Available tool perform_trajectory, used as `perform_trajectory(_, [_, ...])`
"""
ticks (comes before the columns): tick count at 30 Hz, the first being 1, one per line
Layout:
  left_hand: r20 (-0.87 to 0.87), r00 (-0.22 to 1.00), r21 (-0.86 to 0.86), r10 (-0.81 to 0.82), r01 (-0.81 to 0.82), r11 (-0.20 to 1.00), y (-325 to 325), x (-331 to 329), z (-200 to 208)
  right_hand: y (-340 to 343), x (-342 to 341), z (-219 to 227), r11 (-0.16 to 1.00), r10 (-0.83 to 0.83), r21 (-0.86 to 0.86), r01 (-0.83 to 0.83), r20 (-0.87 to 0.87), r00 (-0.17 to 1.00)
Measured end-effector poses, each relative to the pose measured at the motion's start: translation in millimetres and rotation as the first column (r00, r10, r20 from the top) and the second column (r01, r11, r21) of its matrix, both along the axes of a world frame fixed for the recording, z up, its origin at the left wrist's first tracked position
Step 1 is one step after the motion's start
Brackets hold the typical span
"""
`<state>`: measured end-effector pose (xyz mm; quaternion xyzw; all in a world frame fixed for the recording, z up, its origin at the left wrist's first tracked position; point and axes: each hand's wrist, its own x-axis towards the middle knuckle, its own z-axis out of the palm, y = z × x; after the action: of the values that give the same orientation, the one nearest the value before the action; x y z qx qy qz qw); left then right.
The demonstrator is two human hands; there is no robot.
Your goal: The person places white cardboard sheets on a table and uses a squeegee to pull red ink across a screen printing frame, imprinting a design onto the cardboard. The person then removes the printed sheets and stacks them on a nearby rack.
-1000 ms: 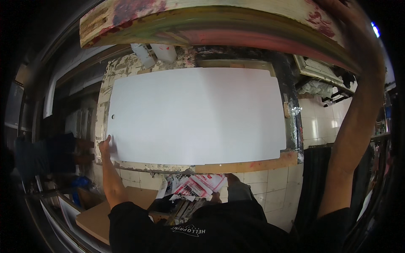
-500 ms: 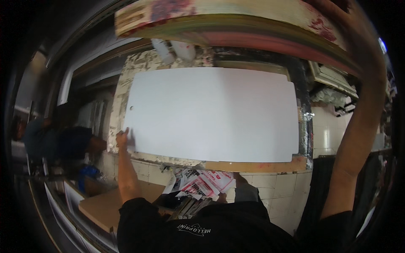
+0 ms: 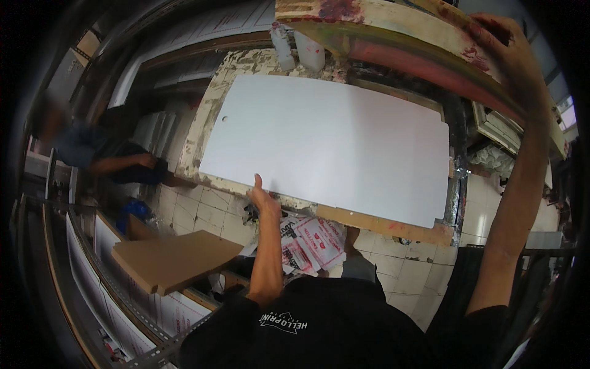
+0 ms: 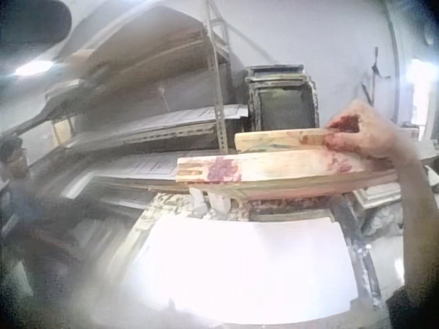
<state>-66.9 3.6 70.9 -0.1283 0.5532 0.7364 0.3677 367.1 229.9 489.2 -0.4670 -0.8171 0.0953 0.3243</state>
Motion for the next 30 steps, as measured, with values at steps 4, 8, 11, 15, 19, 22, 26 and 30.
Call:
perform_trajectory(4, [0.055,0.998,0.008,0.010,-0.011,1.000,0.2,-11.7,-8.4,-16.5,-17.3,9.0,0.834,-0.079,0.508,-0.216,0.497,0.864])
perform_trajectory(8, [-0.006,0.998,-0.119,-0.064,0.063,0.991,-10.1,-7.5,-28.3,-55.2,-48.7,9.9,0.936,-0.074,0.352,-0.022,0.259,0.963])
perform_trajectory(11, [-0.067,0.990,-0.154,-0.124,0.113,0.982,-16.0,11.9,-30.6,-68.5,-64.7,12.0,0.919,-0.171,0.376,0.118,0.112,0.979])
perform_trajectory(15, [0.122,0.971,0.025,-0.203,0.202,0.979,-16.4,32.6,-24.4,-67.1,-63.1,16.5,0.998,-0.057,0.033,0.054,0.077,0.995])
perform_trajectory(19, [0.049,0.990,0.052,-0.131,0.128,0.990,-20.8,42.5,-27.6,-74.0,-52.6,4.8,1.000,0.002,0.001,-0.002,0.053,0.999])
perform_trajectory(22, [-0.395,0.889,-0.144,-0.231,0.189,0.971,-30.1,65.0,-33.1,-87.7,-50.7,-8.8,1.000,0.006,-0.026,-0.005,0.057,0.998])
perform_trajectory(26, [-0.725,-0.486,-0.676,-0.489,0.364,0.641,-42.4,111.6,-24.7,-96.3,-51.7,-11.1,0.999,-0.027,0.034,0.022,0.130,0.991])
perform_trajectory(30, [-0.537,-0.824,-0.783,-0.181,0.408,0.469,-23.3,156.0,-14.9,-94.2,-50.2,-7.8,0.997,-0.011,0.077,0.000,0.144,0.990])
